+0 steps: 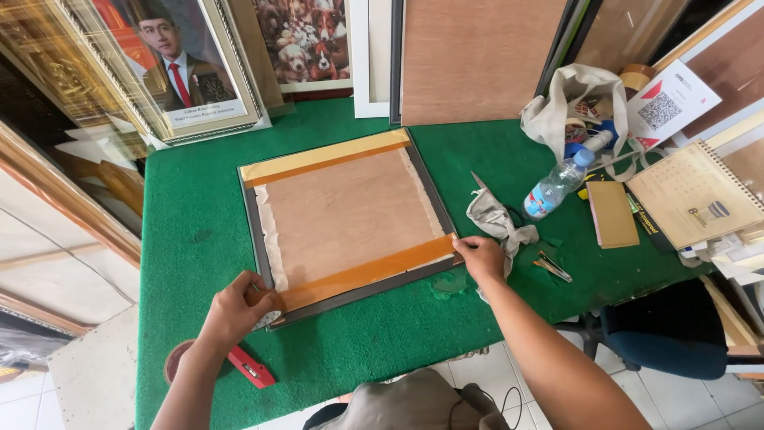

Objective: Applying brown finishing tape to the back of a picture frame, smoothing it with a cloth, and trimming the edges with a utility knife.

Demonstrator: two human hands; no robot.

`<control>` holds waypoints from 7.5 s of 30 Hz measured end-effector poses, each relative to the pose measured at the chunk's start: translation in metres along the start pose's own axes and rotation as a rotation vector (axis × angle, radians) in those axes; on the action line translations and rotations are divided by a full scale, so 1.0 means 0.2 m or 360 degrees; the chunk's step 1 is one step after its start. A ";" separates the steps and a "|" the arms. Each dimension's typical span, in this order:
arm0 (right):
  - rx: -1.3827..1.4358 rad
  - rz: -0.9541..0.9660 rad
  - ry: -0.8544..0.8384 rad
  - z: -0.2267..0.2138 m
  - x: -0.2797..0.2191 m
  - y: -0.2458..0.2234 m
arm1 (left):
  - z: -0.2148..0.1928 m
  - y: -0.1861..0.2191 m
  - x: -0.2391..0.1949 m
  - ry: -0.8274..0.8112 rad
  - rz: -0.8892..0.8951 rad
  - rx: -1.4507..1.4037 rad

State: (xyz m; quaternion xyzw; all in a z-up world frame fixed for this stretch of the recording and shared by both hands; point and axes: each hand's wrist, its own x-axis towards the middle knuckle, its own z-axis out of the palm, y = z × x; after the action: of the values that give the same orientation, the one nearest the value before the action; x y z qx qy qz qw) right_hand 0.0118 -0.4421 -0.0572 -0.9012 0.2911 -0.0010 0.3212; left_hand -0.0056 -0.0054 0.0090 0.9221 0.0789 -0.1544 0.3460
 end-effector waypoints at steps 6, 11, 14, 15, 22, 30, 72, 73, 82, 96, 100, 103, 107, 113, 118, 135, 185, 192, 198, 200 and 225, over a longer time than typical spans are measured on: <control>0.0231 0.0082 -0.0079 -0.13 -0.11 -0.12 | -0.06 0.18 -0.11 0.0017 0.0025 -0.0045; 0.0284 0.0082 -0.0015 -0.12 -0.14 -0.12 | -0.06 0.20 -0.13 0.0019 -0.0001 -0.0058; 0.0265 0.0068 0.0010 -0.11 -0.15 -0.13 | -0.05 0.17 -0.12 0.0038 0.0016 -0.0069; 0.0230 0.0071 0.0015 -0.11 -0.15 -0.13 | -0.04 0.16 -0.11 0.0057 0.0035 -0.0068; 0.0315 0.0172 -0.0120 -0.15 -0.14 -0.16 | -0.05 0.17 -0.12 0.0059 -0.0002 -0.0064; -0.0326 0.0354 -0.0098 -0.05 -0.03 -0.14 | -0.01 0.08 -0.07 0.0067 -0.0012 -0.0047; -0.1057 -0.0994 -0.0574 0.15 -0.66 -0.49 | -0.07 0.17 -0.08 -0.0104 -0.0036 0.0026; -0.1054 -0.0993 -0.0571 0.12 -0.58 -0.41 | -0.07 0.16 -0.07 -0.0103 -0.0033 0.0029; -0.1185 -0.0303 -0.0460 0.02 -0.47 -0.35 | -0.11 0.15 -0.07 -0.0143 -0.0160 0.0262; -0.1012 -0.0314 -0.0593 -0.03 -0.50 -0.33 | -0.36 0.65 -0.21 -0.0226 0.0723 -0.0903; -0.1026 -0.0333 -0.0602 -0.02 -0.49 -0.29 | -0.32 0.31 -0.10 -0.0013 0.0441 -0.0387; -0.1059 -0.0342 -0.0596 0.00 -0.47 -0.27 | -0.19 0.08 -0.07 -0.0029 0.0347 -0.0412; -0.1050 -0.0341 -0.0588 0.03 -0.43 -0.24 | -0.04 -0.15 0.06 0.0071 0.0203 -0.0290; -0.1056 -0.0296 -0.0586 0.04 -0.42 -0.24 | -0.06 -0.08 0.02 0.0088 0.0103 0.0019; -0.1034 -0.0253 -0.0570 0.03 -0.48 -0.28 | -0.04 -0.09 0.05 0.0061 0.0015 0.0157; -0.0963 -0.1378 -0.0381 0.43 -1.08 -0.81 | -0.03 0.05 0.02 0.0000 -0.0065 0.0469; -0.1122 -0.1067 -0.0936 0.58 -1.11 -1.01 | 0.00 -0.08 0.05 -0.0006 0.0189 0.0272; -0.0801 -0.0882 -0.1126 0.43 -1.23 -1.11 | -0.10 -0.17 0.01 -0.0053 0.0081 0.0035; -0.1123 -0.1062 -0.0988 0.53 -1.15 -1.11 | -0.10 -0.19 0.01 -0.0077 0.0037 -0.0166; -0.1120 -0.1046 -0.0975 0.58 -1.14 -1.10 | -0.19 -0.12 -0.04 -0.0112 0.0042 0.0014; -0.1279 -0.1128 -0.1118 0.47 -1.22 -1.16 | -0.14 -0.19 0.06 -0.0162 0.0201 0.0502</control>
State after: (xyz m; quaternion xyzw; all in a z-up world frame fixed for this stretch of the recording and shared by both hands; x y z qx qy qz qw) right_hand -0.0526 -0.1145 0.0468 -0.9395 -0.1694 0.2974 0.0147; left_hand 0.0028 0.0427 0.0022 0.9590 -0.0221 -0.1892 0.2097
